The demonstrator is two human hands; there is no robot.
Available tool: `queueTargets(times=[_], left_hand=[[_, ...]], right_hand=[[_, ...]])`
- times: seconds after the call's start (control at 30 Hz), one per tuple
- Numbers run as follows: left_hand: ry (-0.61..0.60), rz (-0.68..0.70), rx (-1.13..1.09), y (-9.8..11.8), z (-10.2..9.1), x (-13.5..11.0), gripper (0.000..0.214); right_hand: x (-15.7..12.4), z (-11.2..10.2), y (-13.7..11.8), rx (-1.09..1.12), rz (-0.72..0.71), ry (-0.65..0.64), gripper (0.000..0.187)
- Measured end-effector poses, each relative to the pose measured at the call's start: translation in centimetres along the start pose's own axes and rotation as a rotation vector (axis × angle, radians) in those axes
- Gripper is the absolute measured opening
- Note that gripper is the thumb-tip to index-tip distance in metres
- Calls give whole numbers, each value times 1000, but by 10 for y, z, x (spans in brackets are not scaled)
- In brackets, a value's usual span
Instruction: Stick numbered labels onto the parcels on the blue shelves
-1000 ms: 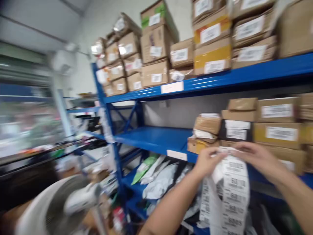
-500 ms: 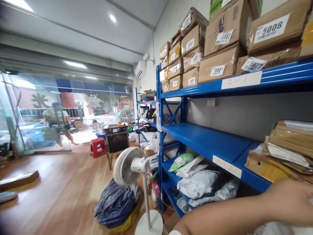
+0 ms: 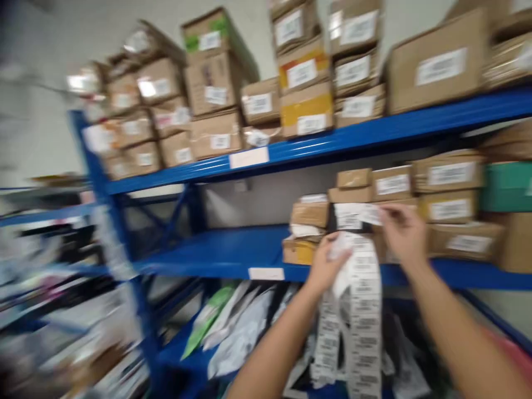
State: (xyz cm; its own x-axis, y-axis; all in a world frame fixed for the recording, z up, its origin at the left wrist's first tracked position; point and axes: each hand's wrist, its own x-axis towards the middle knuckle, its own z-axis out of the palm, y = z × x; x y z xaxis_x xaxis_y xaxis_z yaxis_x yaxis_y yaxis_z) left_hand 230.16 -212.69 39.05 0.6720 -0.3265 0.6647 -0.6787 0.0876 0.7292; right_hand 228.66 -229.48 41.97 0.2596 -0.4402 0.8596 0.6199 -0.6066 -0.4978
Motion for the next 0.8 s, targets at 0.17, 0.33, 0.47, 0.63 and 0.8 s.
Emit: queueTargets(times=[0.17, 0.33, 0.47, 0.63, 0.8], left_hand=[[-102, 74, 39, -12, 6, -9, 26], [-165, 25, 14, -3, 10, -27, 28], [-177, -2, 18, 4, 8, -36, 29], [-166, -27, 52, 10, 2, -46, 29], [-97, -56, 53, 8, -8, -48, 31]], right_hand=[[24, -17, -4, -134, -186, -42, 19], [48, 9, -12, -170, -309, -59, 19], [60, 19, -8, -227, -352, -68, 20], [60, 25, -6, -407, -354, -56, 24], [57, 22, -15, -540, -304, 48, 31]])
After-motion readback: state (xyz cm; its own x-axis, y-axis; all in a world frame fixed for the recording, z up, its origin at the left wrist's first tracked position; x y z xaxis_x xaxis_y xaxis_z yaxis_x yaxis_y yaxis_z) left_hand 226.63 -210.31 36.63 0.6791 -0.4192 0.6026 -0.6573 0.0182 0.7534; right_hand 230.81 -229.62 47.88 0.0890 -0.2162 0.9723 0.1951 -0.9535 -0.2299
